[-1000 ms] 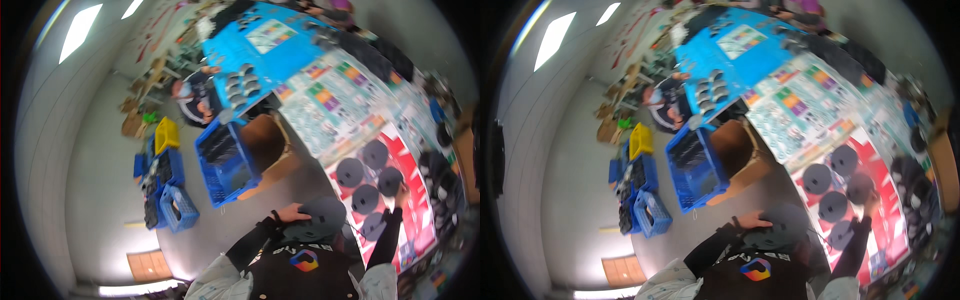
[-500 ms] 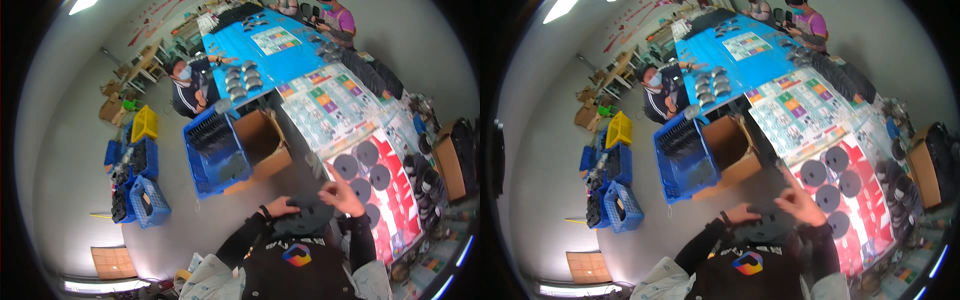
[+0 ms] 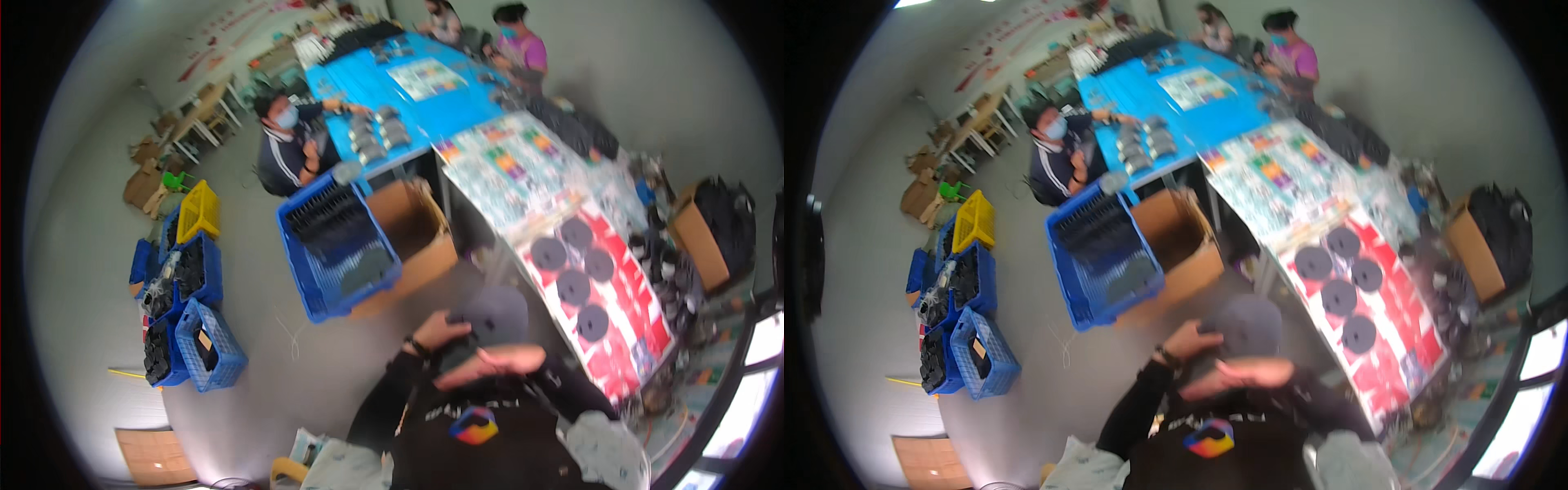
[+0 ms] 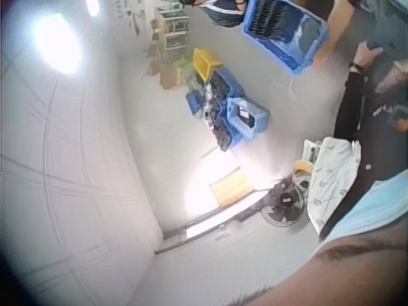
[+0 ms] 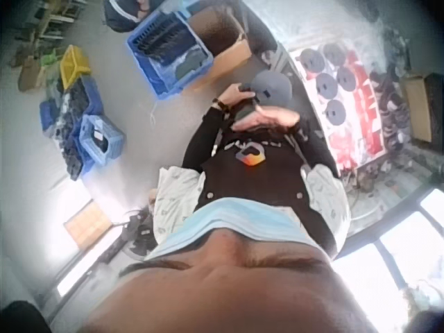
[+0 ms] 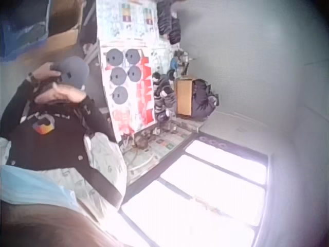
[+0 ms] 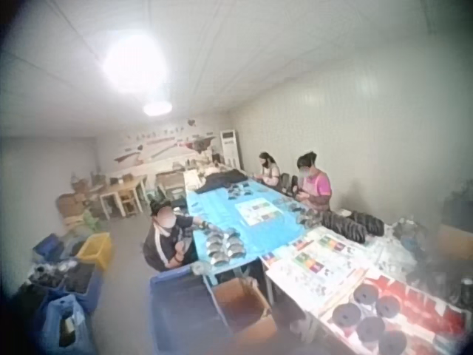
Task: Using a marking tool to apply patterns or adhesive to circular shoe components at a workstation.
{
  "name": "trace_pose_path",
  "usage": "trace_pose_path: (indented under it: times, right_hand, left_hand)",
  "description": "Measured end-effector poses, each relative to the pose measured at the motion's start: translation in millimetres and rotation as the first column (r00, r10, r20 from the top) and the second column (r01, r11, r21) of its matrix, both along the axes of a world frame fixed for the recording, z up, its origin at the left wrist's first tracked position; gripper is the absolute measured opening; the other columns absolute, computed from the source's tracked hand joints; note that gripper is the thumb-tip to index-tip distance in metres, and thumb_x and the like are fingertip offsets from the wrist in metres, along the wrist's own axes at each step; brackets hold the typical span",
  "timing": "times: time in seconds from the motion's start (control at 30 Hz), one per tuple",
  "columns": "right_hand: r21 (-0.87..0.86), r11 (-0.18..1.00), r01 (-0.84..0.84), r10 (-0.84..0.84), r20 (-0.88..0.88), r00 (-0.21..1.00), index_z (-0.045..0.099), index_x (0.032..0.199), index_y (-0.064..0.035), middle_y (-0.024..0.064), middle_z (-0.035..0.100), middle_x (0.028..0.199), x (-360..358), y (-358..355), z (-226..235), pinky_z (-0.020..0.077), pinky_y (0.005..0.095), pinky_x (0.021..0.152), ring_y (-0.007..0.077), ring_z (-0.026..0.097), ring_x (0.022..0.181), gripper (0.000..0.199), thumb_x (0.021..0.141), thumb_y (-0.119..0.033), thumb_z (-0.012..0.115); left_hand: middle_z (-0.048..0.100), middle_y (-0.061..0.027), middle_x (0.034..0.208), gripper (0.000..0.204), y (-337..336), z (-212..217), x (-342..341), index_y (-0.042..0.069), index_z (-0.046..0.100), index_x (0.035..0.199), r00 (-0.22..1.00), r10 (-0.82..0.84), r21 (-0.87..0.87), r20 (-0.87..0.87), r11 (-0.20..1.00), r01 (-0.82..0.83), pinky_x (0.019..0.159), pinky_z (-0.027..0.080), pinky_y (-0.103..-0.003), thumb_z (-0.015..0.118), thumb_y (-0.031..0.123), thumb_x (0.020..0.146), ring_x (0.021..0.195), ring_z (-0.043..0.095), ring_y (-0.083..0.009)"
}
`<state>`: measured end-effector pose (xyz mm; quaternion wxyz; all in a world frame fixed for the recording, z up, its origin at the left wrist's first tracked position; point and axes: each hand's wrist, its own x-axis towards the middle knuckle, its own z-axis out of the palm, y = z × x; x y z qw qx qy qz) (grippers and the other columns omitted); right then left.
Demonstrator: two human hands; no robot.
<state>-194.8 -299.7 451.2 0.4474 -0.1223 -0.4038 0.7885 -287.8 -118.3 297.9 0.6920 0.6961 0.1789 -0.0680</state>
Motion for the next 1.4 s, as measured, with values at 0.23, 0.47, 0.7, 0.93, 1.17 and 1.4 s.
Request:
trace_pose_path:
  times: [0.23,0.47,0.7,0.93,1.17,1.4]
  right_hand:
    - [0.928,0.371,-0.02,-0.899,0.354,-0.256,0.053,0.137,0.0095,0.0262,0.055,0.142,-27.4,27.6,86.2,0.035,0.0498,0.118,0.0389,0.047,0.141,0.069,0.092,-0.041,0.067]
    - [0.996,0.062,-0.068,-0.888,0.024,-0.46,0.062,0.125,0.0075,0.0196,0.067,0.119,-6.3,39.1,100.3,0.0492,0.0427,0.101,0.035,0.062,0.121,0.052,0.087,-0.027,0.072]
    - [0.47,0.74,0.481,-0.48,0.87,-0.112,0.062,0.126,0.0041,0.0271,0.067,0.118,82.0,-28.8,-7.0,0.0509,0.0414,0.097,0.0407,0.064,0.113,0.065,0.084,-0.042,0.078]
    - [0.441,0.456,0.773,-0.436,0.868,-0.239,0.07,0.097,-0.002,0.0217,0.071,0.094,130.0,-111.4,-105.8,0.0548,0.0427,0.073,0.0397,0.069,0.086,0.017,0.085,-0.013,0.075]
    - [0.332,0.029,0.943,-0.617,0.748,-0.245,0.064,0.103,0.0041,0.0122,0.068,0.081,191.7,-186.3,-171.3,0.0507,0.0324,0.067,0.015,0.062,0.072,0.021,0.092,-0.012,0.073]
    - [0.158,-0.265,0.951,-0.497,0.823,-0.275,0.068,0.102,0.001,0.0019,0.06,0.075,251.6,-320.7,-235.2,0.0457,0.0315,0.058,0.0092,0.054,0.066,0.033,0.101,-0.032,0.064]
  left_hand:
    - [0.071,-0.009,0.12,0.044,9.6,1.3,-20.1,-0.001,0.065,0.128,0.992,0.075,-0.006,0.104,0.997,-0.075,0.097,0.051,-0.033,0.074,0.02,0.091,0.11,0.065,-0.0171]
    - [0.07,-0.0074,0.12,0.042,30.1,0.2,-26.5,0.0,0.064,0.129,0.995,0.033,-0.162,0.092,0.987,-0.018,0.098,0.05,-0.032,0.072,0.017,0.092,0.11,0.064,-0.0165]
    - [0.071,-0.0053,0.115,0.04,-16.3,-13.3,1.5,0.0,0.065,0.126,0.998,-0.07,-0.405,-0.008,0.913,0.061,0.095,0.05,-0.03,0.073,0.015,0.091,0.105,0.065,-0.0141]
    - [0.072,-0.0074,0.112,0.039,-70.1,-37.9,56.4,-0.004,0.065,0.125,0.959,-0.202,-0.419,-0.197,0.902,0.104,0.091,0.054,-0.03,0.073,0.018,0.094,0.099,0.067,-0.0139]
    - [0.068,-0.0089,0.126,0.044,-87.5,-29.4,69.5,-0.003,0.06,0.134,0.966,-0.162,-0.527,-0.203,0.849,0.032,0.102,0.049,-0.033,0.071,0.016,0.096,0.114,0.064,-0.0174]
    - [0.07,-0.0122,0.118,0.048,-90.1,-49.3,79.3,-0.002,0.062,0.13,0.959,-0.125,-0.245,-0.254,0.968,0.061,0.098,0.052,-0.038,0.075,0.025,0.092,0.107,0.067,-0.0233]
